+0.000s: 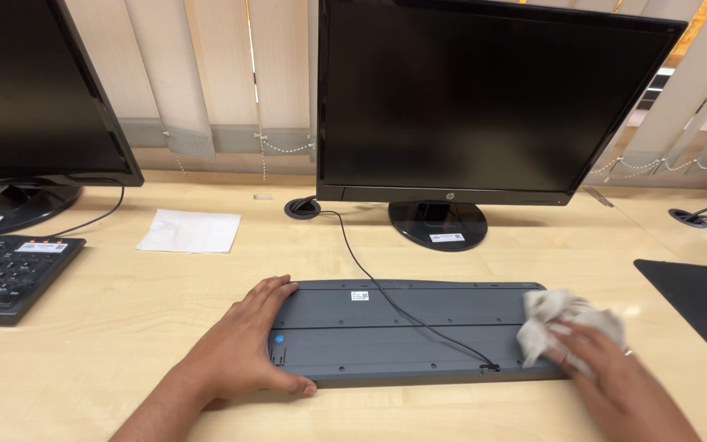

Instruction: The person wipes down a computer keyboard, a monitor screen, a monitor stand, and a mousepad with a cloth.

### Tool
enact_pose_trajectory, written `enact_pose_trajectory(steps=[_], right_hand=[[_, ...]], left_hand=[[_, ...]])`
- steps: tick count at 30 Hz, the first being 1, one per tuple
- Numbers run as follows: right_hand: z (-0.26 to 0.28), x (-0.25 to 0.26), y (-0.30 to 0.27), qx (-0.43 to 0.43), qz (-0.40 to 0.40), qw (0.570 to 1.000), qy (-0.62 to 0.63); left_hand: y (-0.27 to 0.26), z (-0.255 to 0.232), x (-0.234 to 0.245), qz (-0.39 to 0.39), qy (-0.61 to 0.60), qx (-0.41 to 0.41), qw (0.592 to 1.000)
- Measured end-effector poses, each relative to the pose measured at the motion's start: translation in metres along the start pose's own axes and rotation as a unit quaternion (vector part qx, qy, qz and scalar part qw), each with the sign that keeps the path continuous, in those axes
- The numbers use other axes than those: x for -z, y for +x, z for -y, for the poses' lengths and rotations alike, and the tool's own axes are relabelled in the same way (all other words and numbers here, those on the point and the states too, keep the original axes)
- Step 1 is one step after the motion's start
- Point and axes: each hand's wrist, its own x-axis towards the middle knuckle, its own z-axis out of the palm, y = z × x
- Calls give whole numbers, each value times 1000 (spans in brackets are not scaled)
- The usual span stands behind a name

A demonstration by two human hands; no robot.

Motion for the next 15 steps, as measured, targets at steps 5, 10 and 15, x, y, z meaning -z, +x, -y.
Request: enact_pose_trajectory(steps=[5,10,15], right_hand=[[-20,-19,66,-13,-47,998,43],[68,-44,101,92,5,995,35],[162,-23,52,112,152,981,41]], left_hand=[[-1,-1,0,-7,-2,-12,1000],[-3,-2,0,-5,-9,7,1000],[-5,-5,4,-11,-4,11,1000]])
